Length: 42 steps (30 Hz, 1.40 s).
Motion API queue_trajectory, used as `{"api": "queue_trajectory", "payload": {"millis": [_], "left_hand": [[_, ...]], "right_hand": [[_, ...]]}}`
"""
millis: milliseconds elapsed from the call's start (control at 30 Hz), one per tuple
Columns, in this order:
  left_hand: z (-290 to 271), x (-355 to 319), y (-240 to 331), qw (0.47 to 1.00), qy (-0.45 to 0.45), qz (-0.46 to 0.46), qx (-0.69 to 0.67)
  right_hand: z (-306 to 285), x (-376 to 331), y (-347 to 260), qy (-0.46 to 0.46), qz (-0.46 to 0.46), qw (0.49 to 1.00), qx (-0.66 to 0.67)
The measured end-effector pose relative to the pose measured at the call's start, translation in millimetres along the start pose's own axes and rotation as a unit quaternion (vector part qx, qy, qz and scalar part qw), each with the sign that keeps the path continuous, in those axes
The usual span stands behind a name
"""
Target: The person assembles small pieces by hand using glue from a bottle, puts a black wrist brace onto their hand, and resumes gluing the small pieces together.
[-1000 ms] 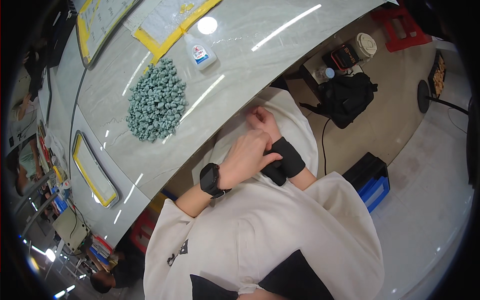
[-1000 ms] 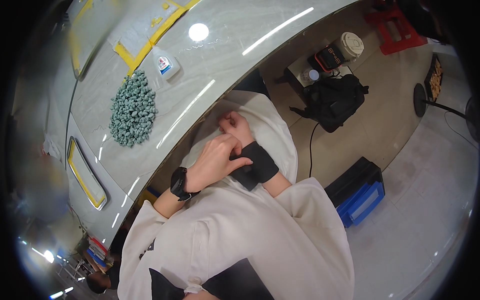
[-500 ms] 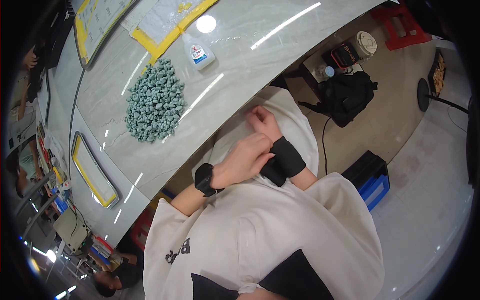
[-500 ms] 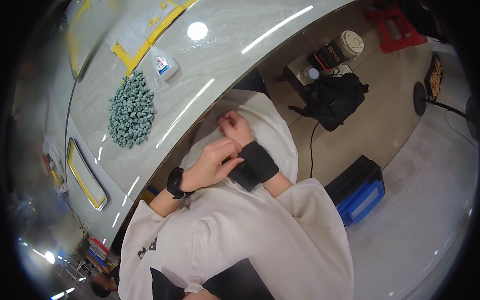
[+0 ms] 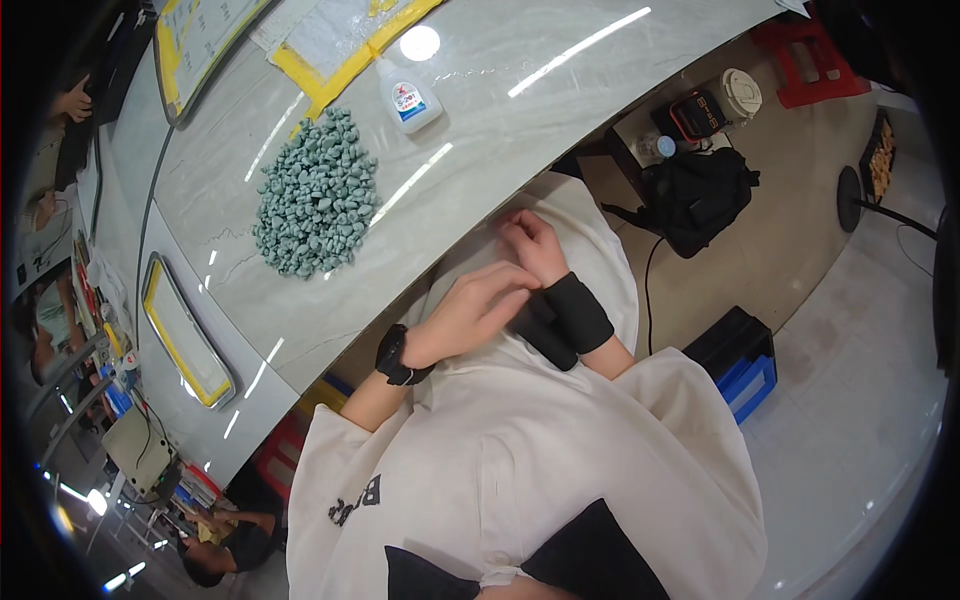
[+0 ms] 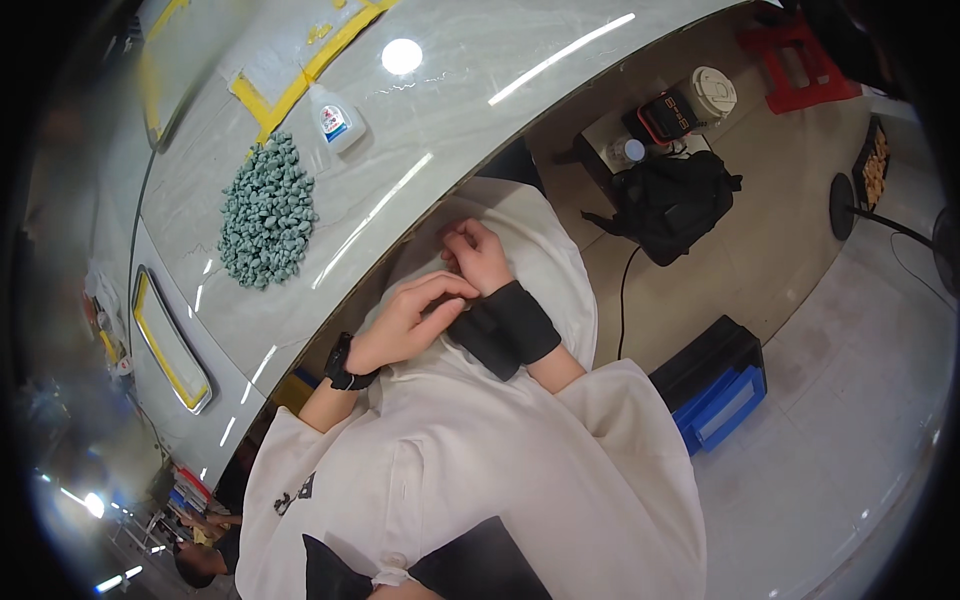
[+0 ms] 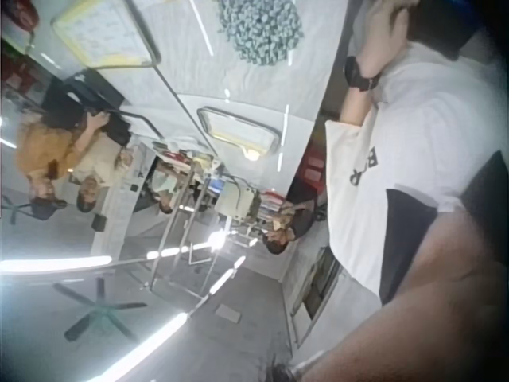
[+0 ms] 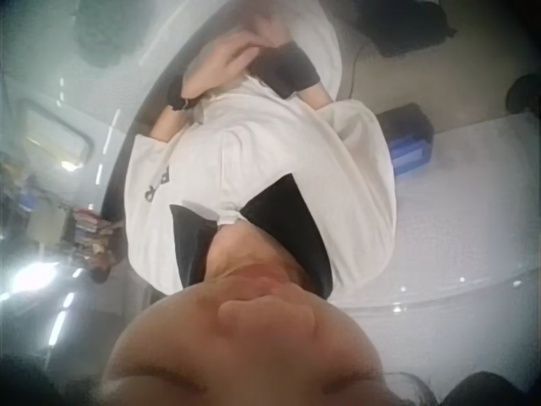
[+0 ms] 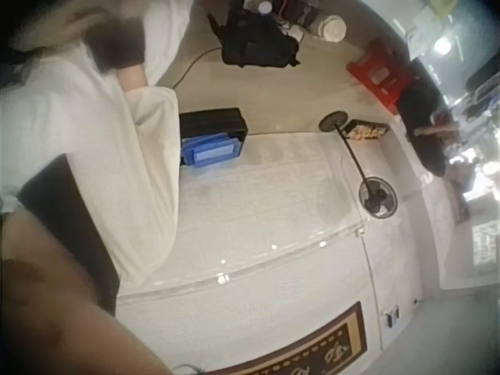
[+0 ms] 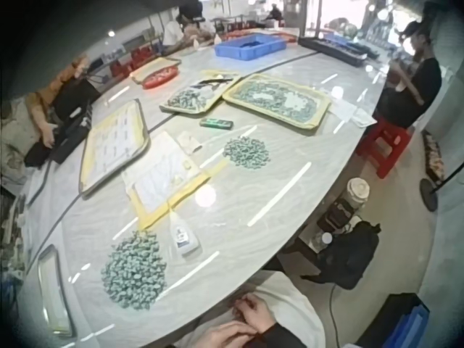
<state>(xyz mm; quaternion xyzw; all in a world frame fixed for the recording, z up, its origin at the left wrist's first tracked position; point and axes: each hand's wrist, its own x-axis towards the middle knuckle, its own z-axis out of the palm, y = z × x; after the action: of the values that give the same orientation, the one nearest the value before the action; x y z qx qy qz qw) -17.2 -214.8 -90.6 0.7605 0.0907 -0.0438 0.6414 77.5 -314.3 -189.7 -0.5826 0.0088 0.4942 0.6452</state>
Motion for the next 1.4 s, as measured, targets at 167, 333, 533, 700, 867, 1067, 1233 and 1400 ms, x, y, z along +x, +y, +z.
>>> {"api": "queue_trajectory", "payload": {"millis": [167, 333, 533, 700, 867, 1067, 1233, 1400], "left_hand": [[-1, -13, -18, 0.999, -0.032, -0.003, -0.011], [-4, -11, -10, 0.998, -0.06, -0.012, 0.01], [0, -14, -15, 0.999, -0.034, 0.029, 0.004], [3, -11, -5, 0.991, 0.004, 0.103, 0.083], [7, -5, -1, 0.963, 0.026, 0.216, 0.158], [10, 1, -4, 0.968, -0.015, 0.215, 0.13], [7, 5, -3, 0.993, -0.063, 0.101, -0.021], [8, 5, -2, 0.993, -0.079, 0.076, -0.037]], "right_hand": [[6, -2, -7, 0.007, 0.009, 1.0, -0.002], [2, 0, -5, -0.001, 0.018, 1.0, 0.008], [3, 1, -7, -0.003, 0.028, 0.999, 0.019], [2, 2, -5, -0.007, 0.033, 0.999, 0.028], [3, 3, -6, -0.02, 0.053, 0.998, 0.03], [1, 5, -5, -0.034, 0.048, 0.998, 0.03], [1, 5, -7, -0.016, 0.068, 0.997, 0.042], [0, 7, -5, -0.015, 0.072, 0.996, 0.046]]}}
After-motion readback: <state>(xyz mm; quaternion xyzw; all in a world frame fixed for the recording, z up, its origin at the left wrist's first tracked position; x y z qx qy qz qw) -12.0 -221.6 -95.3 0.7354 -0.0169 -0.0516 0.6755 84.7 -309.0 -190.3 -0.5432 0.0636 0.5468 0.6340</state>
